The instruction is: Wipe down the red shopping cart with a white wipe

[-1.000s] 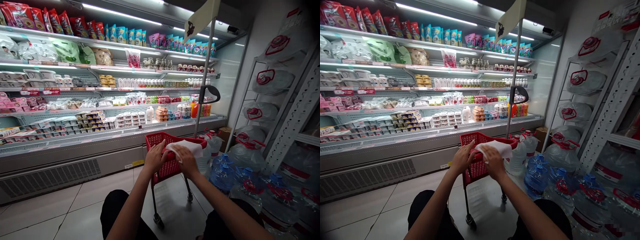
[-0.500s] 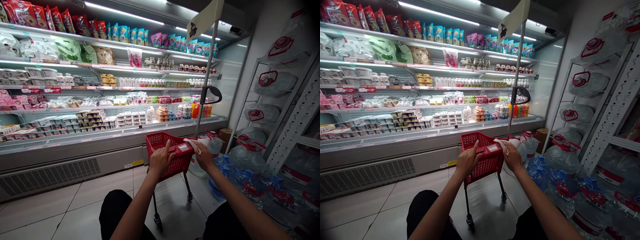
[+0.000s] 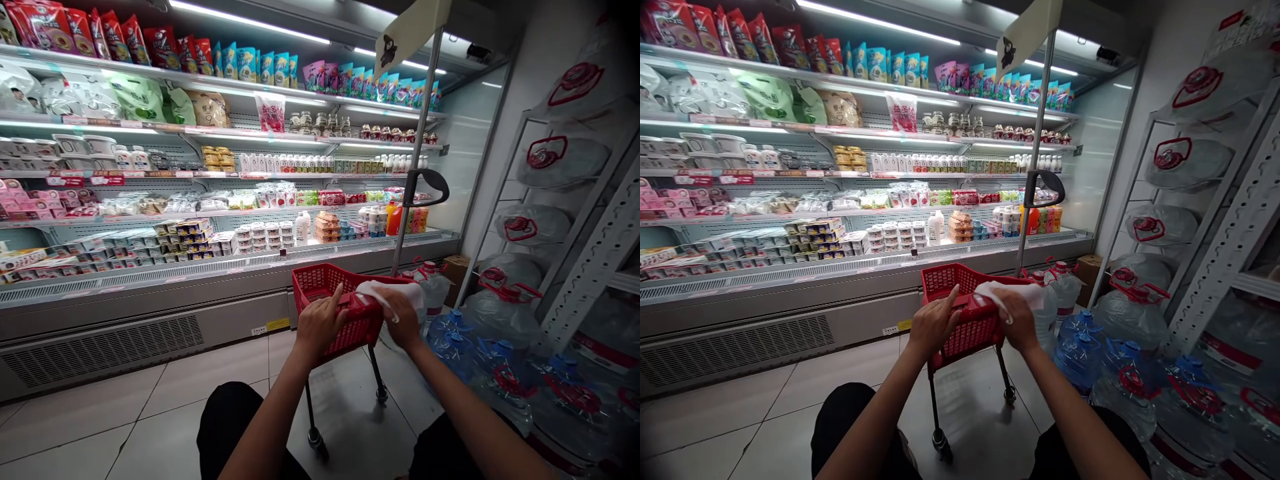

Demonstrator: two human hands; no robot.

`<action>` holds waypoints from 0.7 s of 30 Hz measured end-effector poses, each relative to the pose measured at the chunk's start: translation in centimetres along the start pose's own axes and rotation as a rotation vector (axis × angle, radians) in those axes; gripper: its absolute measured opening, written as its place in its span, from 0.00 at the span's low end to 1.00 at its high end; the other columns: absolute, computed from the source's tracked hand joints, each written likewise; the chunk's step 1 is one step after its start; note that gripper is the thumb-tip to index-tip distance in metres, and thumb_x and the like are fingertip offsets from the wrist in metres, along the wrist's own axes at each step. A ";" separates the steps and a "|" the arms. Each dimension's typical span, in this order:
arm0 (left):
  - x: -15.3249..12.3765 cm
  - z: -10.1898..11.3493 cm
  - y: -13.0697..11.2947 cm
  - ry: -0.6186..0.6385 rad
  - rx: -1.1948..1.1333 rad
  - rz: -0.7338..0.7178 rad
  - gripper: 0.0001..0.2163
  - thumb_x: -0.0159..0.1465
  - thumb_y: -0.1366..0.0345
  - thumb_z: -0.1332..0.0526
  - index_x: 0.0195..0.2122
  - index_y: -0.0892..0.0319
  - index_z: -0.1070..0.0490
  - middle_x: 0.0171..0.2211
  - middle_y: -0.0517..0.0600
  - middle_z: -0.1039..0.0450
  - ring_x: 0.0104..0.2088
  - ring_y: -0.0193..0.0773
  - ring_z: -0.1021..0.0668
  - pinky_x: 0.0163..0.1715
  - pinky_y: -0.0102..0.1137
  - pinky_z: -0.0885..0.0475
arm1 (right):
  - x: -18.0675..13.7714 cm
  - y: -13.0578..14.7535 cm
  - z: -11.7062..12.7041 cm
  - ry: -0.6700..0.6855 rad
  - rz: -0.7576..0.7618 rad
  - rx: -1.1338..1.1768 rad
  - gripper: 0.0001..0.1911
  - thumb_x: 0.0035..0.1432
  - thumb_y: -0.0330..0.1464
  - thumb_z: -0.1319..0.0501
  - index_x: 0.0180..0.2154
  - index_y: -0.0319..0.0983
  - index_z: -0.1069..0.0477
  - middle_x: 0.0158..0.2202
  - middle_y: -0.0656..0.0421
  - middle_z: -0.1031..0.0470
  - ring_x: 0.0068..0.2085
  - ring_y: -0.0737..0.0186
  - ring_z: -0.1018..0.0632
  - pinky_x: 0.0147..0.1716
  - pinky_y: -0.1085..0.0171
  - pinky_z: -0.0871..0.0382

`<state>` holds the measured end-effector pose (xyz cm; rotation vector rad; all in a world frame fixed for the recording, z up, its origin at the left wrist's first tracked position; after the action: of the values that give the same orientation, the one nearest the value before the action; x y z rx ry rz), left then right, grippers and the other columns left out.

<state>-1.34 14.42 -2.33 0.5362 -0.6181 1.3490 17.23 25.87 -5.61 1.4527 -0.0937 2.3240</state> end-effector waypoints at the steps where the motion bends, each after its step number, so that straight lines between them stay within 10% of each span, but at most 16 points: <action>1: 0.1 0.0 -0.1 -0.001 0.001 -0.004 0.27 0.78 0.55 0.52 0.75 0.54 0.51 0.50 0.54 0.18 0.49 0.45 0.18 0.49 0.37 0.24 | 0.0 -1.4 0.8 -0.050 -0.065 -0.003 0.25 0.73 0.35 0.55 0.64 0.42 0.31 0.60 0.51 0.24 0.61 0.46 0.25 0.63 0.44 0.33; 11: 0.3 0.2 -0.2 -0.044 0.002 -0.010 0.27 0.76 0.62 0.49 0.75 0.53 0.50 0.49 0.53 0.18 0.49 0.46 0.17 0.50 0.39 0.24 | 2.1 5.4 -2.8 0.141 0.068 0.025 0.30 0.69 0.30 0.52 0.70 0.47 0.38 0.66 0.57 0.29 0.66 0.52 0.29 0.67 0.46 0.36; 21: -0.3 0.0 1.6 -0.106 0.028 -0.057 0.25 0.74 0.65 0.47 0.72 0.54 0.40 0.44 0.51 0.16 0.42 0.41 0.15 0.41 0.32 0.23 | 0.1 -6.5 1.2 0.002 -0.128 -0.148 0.25 0.71 0.36 0.53 0.61 0.42 0.27 0.56 0.52 0.21 0.58 0.48 0.22 0.59 0.47 0.28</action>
<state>-2.92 14.47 -2.52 0.6467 -0.6666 1.2836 20.56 31.57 -5.93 1.3431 -0.1641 2.1677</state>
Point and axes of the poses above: each hand's wrist, its own x-axis towards the middle knuckle, its own z-axis out of the back of the hand, y = z × x, the point moved 7 cm from there along x, towards the middle knuckle
